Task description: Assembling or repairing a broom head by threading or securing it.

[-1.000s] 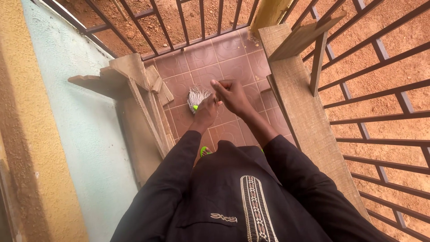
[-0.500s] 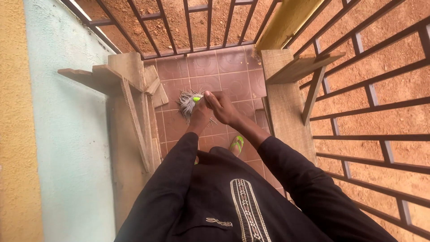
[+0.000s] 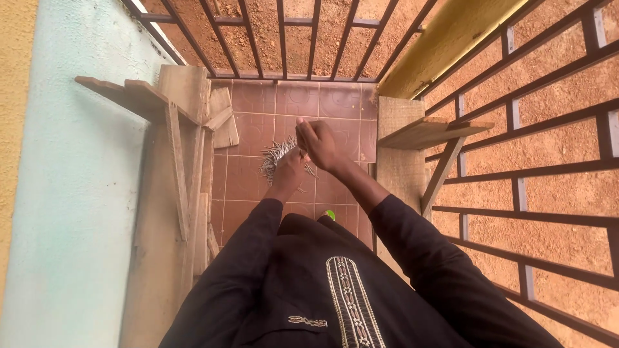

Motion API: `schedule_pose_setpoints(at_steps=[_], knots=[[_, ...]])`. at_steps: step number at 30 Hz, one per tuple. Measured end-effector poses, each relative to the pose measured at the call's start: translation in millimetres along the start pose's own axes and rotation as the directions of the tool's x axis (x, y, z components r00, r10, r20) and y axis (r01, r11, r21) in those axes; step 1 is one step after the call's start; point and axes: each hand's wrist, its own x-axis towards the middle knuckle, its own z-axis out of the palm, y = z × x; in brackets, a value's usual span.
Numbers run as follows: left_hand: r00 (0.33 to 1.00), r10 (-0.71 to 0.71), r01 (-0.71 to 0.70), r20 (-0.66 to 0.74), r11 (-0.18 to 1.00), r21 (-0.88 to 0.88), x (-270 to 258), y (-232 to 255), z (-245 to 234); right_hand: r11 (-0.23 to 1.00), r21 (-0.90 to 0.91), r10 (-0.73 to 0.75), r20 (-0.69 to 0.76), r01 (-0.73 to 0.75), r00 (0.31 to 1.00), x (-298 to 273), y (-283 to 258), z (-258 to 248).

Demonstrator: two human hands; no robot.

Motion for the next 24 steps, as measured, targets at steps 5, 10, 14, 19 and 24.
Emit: schedule_pose_setpoints(at_steps=[5, 10, 14, 19, 24], knots=[[0.999, -0.043, 0.043, -0.030, 0.999, 0.009, 4.7, 0.4, 18.2, 0.963, -0.266, -0.034, 0.031, 0.041, 0.999, -28.4, -18.0, -3.2], [0.987, -0.151, 0.153, 0.063, 0.987, -0.040, 26.7, 17.5, 24.9, 0.903, -0.424, -0.047, 0.059, 0.068, 0.997, -42.4, -11.2, -21.2], [0.990, -0.068, 0.084, 0.127, 0.988, -0.128, 39.0, 38.0, 24.8, 0.903, -0.393, -0.164, 0.061, 0.175, 0.985, -43.3, 11.6, -36.5], [0.997, 0.075, -0.072, 0.032, 0.994, -0.083, 41.7, 20.2, 41.4, 0.949, -0.314, -0.023, -0.061, 0.003, 0.998, -34.7, 11.0, -53.9], [0.982, 0.120, -0.103, 0.143, 0.987, -0.123, 34.8, 37.3, 9.7, 0.997, -0.065, -0.038, -0.087, 0.032, 0.996, -14.8, -1.7, -44.2]])
